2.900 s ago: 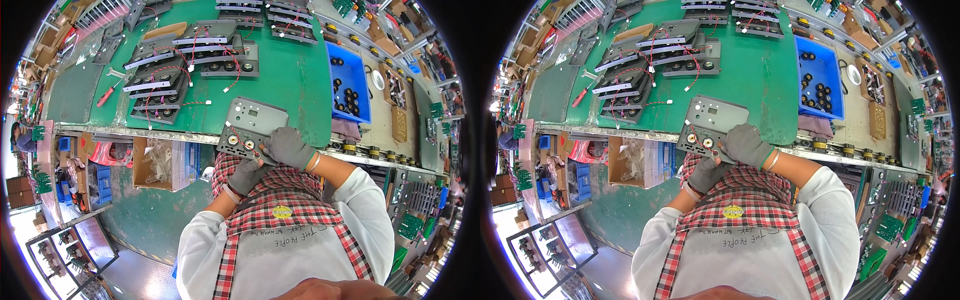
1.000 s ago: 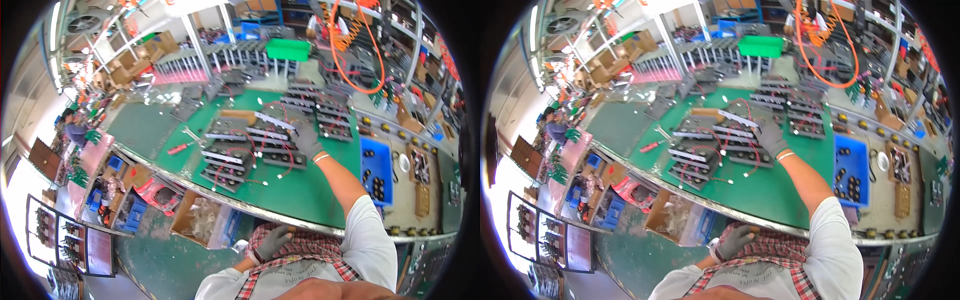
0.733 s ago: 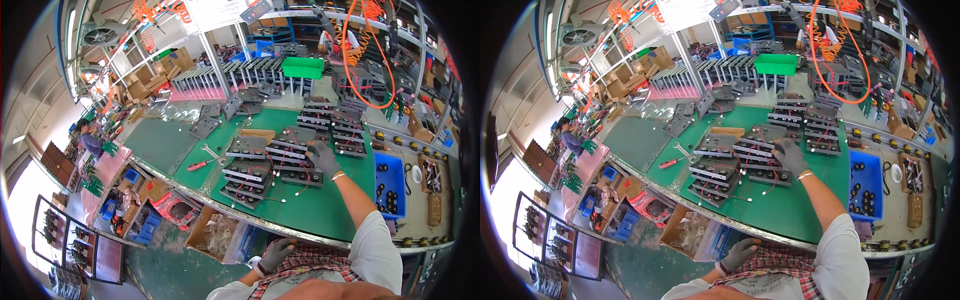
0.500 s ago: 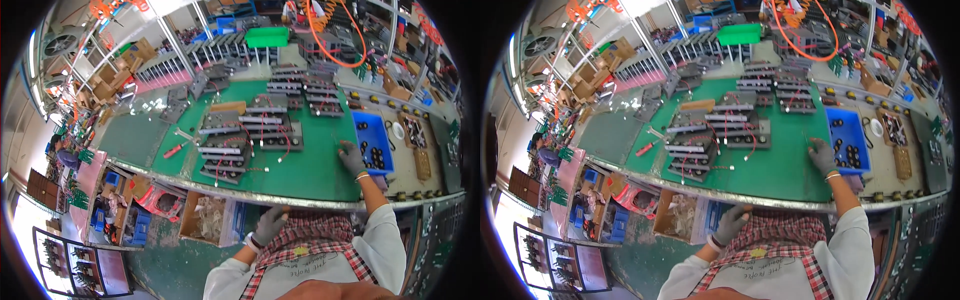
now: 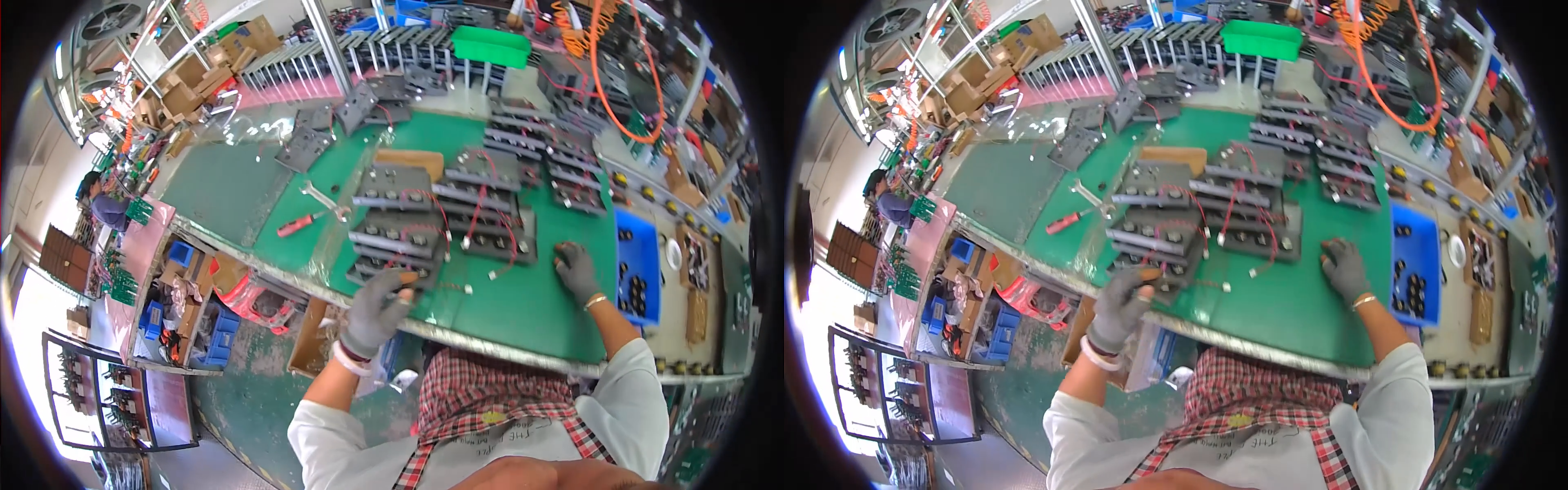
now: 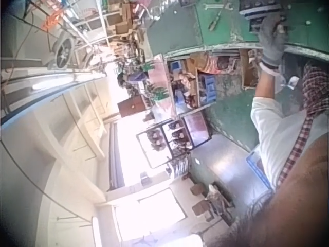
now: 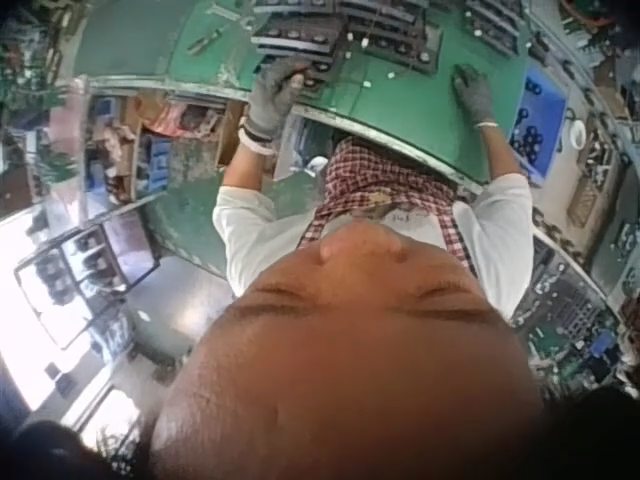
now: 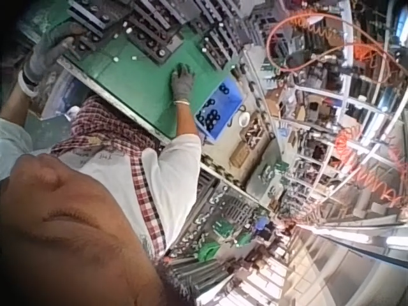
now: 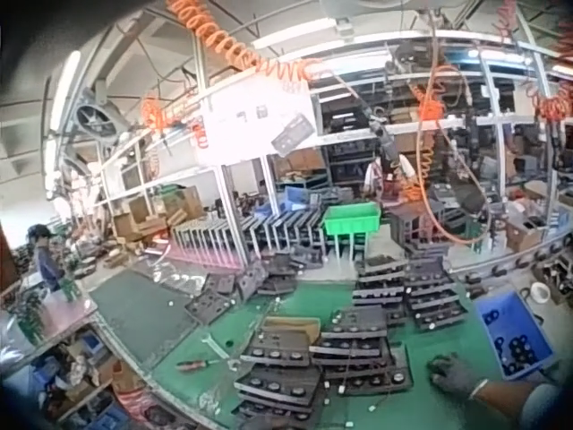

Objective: Assembling electronic control panels by fitting circular connectors into metal faceplates.

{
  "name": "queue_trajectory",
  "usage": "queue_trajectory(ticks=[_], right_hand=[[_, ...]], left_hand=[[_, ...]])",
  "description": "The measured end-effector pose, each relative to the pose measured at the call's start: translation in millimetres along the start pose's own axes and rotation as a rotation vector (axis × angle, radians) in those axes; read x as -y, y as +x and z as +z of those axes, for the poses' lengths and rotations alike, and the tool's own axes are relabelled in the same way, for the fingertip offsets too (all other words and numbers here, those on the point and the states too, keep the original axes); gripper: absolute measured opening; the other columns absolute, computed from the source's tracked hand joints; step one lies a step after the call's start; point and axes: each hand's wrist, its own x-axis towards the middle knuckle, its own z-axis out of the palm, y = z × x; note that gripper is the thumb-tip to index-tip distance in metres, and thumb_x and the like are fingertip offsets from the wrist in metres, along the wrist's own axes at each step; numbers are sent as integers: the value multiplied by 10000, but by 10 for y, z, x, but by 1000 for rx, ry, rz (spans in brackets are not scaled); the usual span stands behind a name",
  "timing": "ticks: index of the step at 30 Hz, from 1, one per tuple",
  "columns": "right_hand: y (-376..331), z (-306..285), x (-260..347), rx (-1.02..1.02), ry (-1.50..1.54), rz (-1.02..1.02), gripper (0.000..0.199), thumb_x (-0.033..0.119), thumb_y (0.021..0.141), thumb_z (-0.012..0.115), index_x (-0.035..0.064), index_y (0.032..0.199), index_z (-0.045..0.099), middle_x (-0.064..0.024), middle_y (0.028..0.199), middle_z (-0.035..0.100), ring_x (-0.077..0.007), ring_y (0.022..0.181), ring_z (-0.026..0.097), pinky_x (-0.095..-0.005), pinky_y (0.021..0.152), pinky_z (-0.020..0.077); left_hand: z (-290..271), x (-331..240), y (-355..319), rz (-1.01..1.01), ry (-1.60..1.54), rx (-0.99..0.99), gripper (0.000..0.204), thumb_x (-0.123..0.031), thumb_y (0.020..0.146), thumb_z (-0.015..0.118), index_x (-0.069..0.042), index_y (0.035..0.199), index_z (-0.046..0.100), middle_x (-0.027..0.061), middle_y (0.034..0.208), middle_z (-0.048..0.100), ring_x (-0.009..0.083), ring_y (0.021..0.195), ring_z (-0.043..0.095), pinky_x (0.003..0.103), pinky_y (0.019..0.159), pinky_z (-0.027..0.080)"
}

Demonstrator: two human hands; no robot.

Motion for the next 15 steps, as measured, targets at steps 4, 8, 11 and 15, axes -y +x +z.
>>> queue_trajectory(ticks=[4, 8, 11, 15], right_hand=[[219, 67, 361, -79, 56, 40, 304, 151, 727, 567, 61, 1016, 536, -141, 1011, 485, -327, 963, 455, -411, 861, 375], [386, -28, 468, -11, 77, 101, 305, 139, 720, 533, 49, 1011, 524, -147, 999, 486, -332, 925, 458, -417, 828, 379], [446, -142, 431, -12, 0, 125, 316, 152, 717, 522, 51, 1016, 518, -146, 995, 486, -337, 916, 457, -423, 820, 378], [508, 43, 389, 5, -62, 192, 326, 182, 706, 526, 70, 1012, 515, -136, 990, 482, -336, 923, 455, -433, 823, 369]], left_hand=[[-573, 625, 595, -372, -127, -201, 263, -171, 806, 539, 12, 993, 573, 134, 855, 600, 202, 755, 578, 324, 672, 456], [-839, 1224, 1764, -584, 123, -167, 350, -231, 798, 509, 11, 1044, 566, 153, 880, 615, 227, 798, 593, 315, 712, 461], [-905, 1752, 2521, -656, 390, -152, 471, -322, 768, 533, -13, 1123, 529, 193, 1005, 594, 303, 957, 567, 355, 834, 430], [-1065, 2580, 3299, -871, 638, -124, 529, -360, 742, 558, -22, 1147, 510, 202, 1066, 569, 335, 1020, 531, 393, 893, 399]])
